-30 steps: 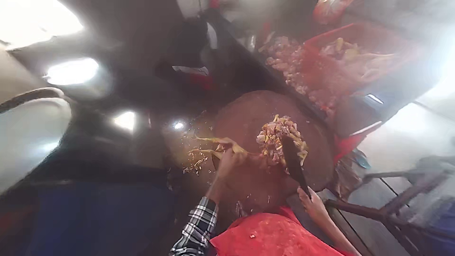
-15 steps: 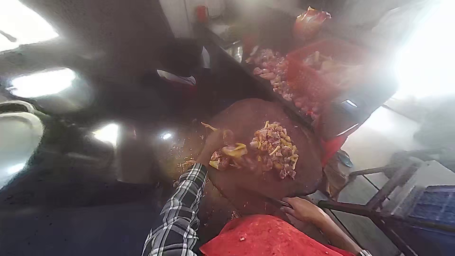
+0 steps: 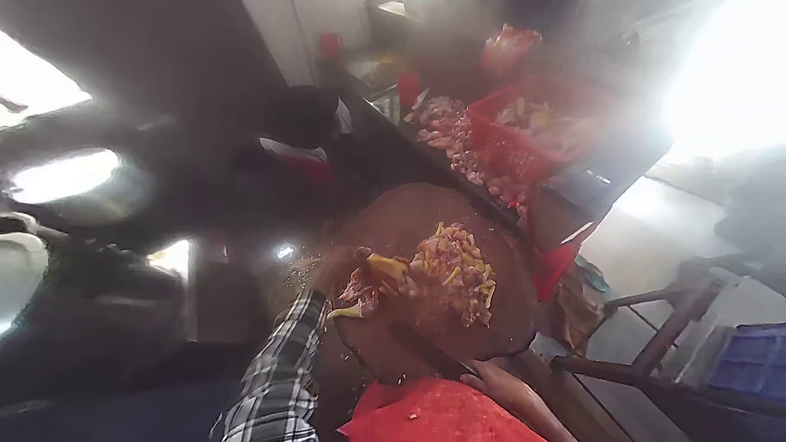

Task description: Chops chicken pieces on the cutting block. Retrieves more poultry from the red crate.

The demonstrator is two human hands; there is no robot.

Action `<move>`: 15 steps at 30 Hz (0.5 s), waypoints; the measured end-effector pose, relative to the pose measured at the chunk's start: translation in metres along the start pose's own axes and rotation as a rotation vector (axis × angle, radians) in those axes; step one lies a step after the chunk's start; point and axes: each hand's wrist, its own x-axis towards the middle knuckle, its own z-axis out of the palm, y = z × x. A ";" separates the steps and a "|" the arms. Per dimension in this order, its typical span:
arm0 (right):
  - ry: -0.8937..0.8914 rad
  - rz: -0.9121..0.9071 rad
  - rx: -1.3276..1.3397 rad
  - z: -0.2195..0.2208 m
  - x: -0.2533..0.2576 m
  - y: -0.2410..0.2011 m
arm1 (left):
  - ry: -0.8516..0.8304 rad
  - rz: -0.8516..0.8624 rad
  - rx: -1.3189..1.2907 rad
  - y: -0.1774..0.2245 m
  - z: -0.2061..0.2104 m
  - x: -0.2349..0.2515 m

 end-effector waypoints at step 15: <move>0.091 0.112 0.070 0.020 0.010 -0.021 | -0.015 -0.112 -0.167 0.008 0.170 -0.200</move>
